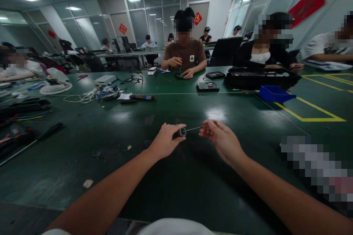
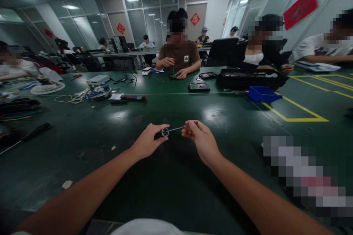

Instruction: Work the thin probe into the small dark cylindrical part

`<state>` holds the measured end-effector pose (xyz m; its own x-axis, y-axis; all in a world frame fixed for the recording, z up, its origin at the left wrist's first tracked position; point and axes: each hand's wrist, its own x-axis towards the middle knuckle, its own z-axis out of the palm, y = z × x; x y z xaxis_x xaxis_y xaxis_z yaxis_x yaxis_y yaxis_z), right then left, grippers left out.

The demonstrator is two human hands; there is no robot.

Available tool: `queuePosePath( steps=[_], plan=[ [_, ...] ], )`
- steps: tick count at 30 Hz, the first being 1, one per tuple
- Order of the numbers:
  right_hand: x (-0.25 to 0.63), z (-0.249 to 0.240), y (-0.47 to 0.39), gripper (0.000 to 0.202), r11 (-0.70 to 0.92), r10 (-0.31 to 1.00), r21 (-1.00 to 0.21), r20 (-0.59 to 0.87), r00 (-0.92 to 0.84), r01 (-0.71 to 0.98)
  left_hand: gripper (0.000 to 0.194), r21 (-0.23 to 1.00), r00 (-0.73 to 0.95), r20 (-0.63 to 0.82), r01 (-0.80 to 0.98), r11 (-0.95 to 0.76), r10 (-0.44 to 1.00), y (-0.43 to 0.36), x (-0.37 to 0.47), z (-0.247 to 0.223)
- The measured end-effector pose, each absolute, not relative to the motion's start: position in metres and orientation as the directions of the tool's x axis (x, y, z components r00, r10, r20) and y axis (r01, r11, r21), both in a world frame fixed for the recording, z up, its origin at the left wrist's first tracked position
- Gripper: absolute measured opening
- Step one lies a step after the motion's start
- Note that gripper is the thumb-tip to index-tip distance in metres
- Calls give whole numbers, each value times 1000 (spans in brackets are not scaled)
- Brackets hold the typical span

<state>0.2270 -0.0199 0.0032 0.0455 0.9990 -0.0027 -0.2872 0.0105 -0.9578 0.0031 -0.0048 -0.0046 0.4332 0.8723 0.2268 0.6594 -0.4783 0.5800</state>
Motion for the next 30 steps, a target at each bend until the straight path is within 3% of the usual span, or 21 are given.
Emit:
queuePosePath(
  steps=[3,5,11,16,24,30],
  plan=[
    [231,4,-17,26,-162,987,-891,-142,-79,-424,42,563,451,244,655,-504,858,-3,1,-5],
    [232,4,-17,24,-165,986,-883,-141,-86,-440,42,560,448,232,664,-495,864,-3,0,-5],
    [228,-2,-19,34,61,995,-954,33,98,-293,43,573,444,192,674,-467,876,-4,3,-6],
    [227,-1,-22,34,169,983,-978,159,91,-122,44,582,433,201,669,-463,878,-5,5,-7],
    [229,1,-25,29,240,970,-970,239,39,-25,21,610,406,189,665,-431,894,-6,7,1],
    [228,1,-24,29,241,970,-971,241,31,1,30,609,416,214,651,-453,884,-4,4,-5]
  ],
)
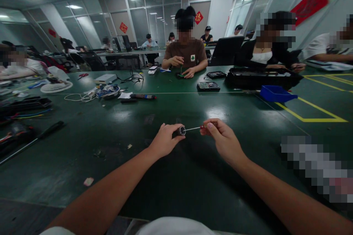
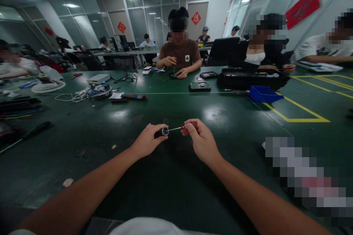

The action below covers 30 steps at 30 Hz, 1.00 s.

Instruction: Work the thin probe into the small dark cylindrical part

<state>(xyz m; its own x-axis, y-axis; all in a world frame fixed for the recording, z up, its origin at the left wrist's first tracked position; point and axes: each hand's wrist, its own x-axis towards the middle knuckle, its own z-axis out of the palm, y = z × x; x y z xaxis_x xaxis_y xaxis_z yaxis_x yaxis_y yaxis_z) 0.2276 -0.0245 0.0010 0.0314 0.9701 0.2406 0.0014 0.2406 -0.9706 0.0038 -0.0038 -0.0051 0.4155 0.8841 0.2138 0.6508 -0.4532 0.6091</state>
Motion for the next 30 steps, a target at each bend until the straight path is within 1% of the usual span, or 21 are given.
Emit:
queuePosePath(
  steps=[3,7,9,13,15,19,21,23,27,30],
  plan=[
    [227,1,-23,31,227,971,-974,228,66,17,34,604,420,220,650,-461,880,-3,2,-9],
    [229,3,-23,32,221,970,-974,225,96,49,35,590,429,204,664,-460,880,-3,2,-10],
    [230,6,-24,33,216,971,-968,227,77,130,35,586,440,206,660,-470,874,-3,2,-9],
    [233,13,-29,41,156,980,-927,188,61,340,35,594,442,225,644,-482,868,-3,2,-9],
    [233,15,-30,38,165,979,-907,198,47,389,36,600,436,219,645,-473,873,-4,2,-8],
    [232,13,-32,14,267,962,-891,267,-53,368,36,605,432,213,646,-465,876,-4,2,-8],
    [233,12,-32,10,288,957,-883,267,-108,370,36,603,435,210,647,-467,875,-3,2,-8],
    [233,12,-32,12,273,961,-877,234,-146,395,36,599,432,211,652,-465,877,-3,1,-8],
    [231,14,-32,33,209,978,-877,184,-100,433,36,592,429,224,653,-472,875,-2,1,-9],
    [231,13,-32,31,221,975,-890,210,-73,399,36,587,450,213,651,-481,867,-3,1,-9]
  ],
)
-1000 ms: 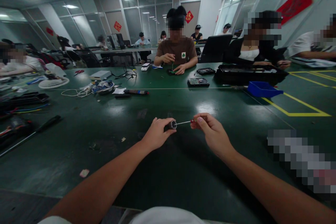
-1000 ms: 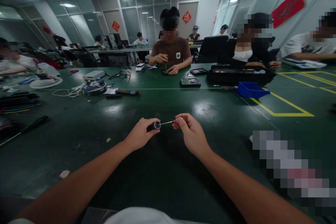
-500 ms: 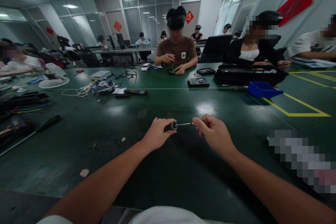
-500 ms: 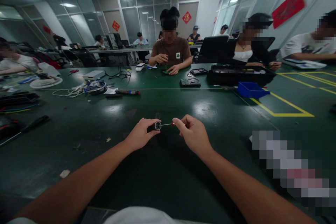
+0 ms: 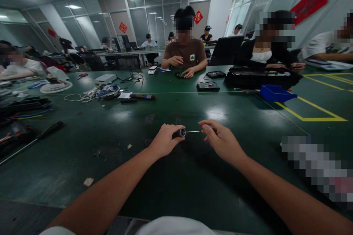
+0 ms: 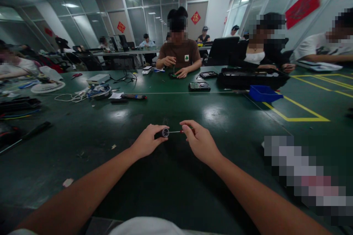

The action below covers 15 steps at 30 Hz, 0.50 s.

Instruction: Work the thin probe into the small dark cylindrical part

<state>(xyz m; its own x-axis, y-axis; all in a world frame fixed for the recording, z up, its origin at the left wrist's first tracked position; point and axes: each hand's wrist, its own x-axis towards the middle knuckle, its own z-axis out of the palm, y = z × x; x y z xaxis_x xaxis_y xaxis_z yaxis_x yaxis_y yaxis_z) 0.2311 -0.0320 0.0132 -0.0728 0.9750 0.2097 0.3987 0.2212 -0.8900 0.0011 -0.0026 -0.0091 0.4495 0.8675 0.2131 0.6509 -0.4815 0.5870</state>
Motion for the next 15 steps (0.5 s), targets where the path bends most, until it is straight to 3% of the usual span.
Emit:
queuePosePath(
  steps=[10,15],
  plan=[
    [233,11,-31,29,209,976,-921,176,-125,330,35,600,434,210,651,-466,876,-3,1,-7],
    [229,9,-28,25,191,982,-972,189,-27,134,34,593,412,199,672,-443,889,-5,4,-3]
  ],
)
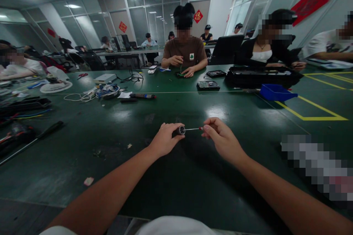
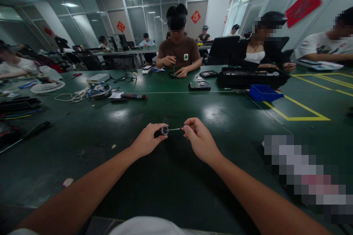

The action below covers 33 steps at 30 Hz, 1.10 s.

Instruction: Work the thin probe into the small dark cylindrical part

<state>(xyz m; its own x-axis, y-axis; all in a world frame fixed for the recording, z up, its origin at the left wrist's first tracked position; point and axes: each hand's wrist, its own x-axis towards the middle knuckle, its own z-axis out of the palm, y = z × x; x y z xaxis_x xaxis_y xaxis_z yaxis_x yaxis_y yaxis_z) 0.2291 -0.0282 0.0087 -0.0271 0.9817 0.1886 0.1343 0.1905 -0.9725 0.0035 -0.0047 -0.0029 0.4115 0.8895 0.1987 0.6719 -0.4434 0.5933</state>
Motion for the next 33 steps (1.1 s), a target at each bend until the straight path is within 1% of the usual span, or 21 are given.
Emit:
queuePosePath(
  steps=[3,6,8,10,14,18,24,27,30,33],
  plan=[
    [226,7,-25,31,95,995,-993,96,-23,-65,33,588,375,225,683,-432,899,-5,4,-1],
    [224,6,-22,32,-88,996,-949,-79,-39,-304,34,540,404,280,684,-491,871,-4,2,-1],
    [225,6,-20,33,-178,984,-912,-159,-83,-370,36,483,441,297,696,-532,847,-3,1,-1],
    [227,7,-20,33,-176,984,-913,-155,-86,-367,36,454,462,274,711,-537,844,-1,-1,-2],
    [231,6,-19,34,-31,999,-963,-35,7,-269,38,489,459,222,711,-506,860,0,-2,-4],
    [229,2,-19,38,77,995,-989,68,73,-130,40,532,438,228,692,-488,870,-1,-1,-5],
    [227,6,-25,33,190,980,-980,193,57,51,40,546,441,217,685,-483,871,-2,0,-7],
    [228,14,-30,32,229,970,-955,239,32,190,40,545,435,227,684,-484,871,-2,0,-8],
    [230,20,-32,35,216,968,-915,246,46,340,40,547,428,231,685,-481,874,-2,1,-7],
    [230,21,-32,38,195,968,-900,242,73,391,39,553,424,221,687,-471,878,-3,2,-5]
  ],
)
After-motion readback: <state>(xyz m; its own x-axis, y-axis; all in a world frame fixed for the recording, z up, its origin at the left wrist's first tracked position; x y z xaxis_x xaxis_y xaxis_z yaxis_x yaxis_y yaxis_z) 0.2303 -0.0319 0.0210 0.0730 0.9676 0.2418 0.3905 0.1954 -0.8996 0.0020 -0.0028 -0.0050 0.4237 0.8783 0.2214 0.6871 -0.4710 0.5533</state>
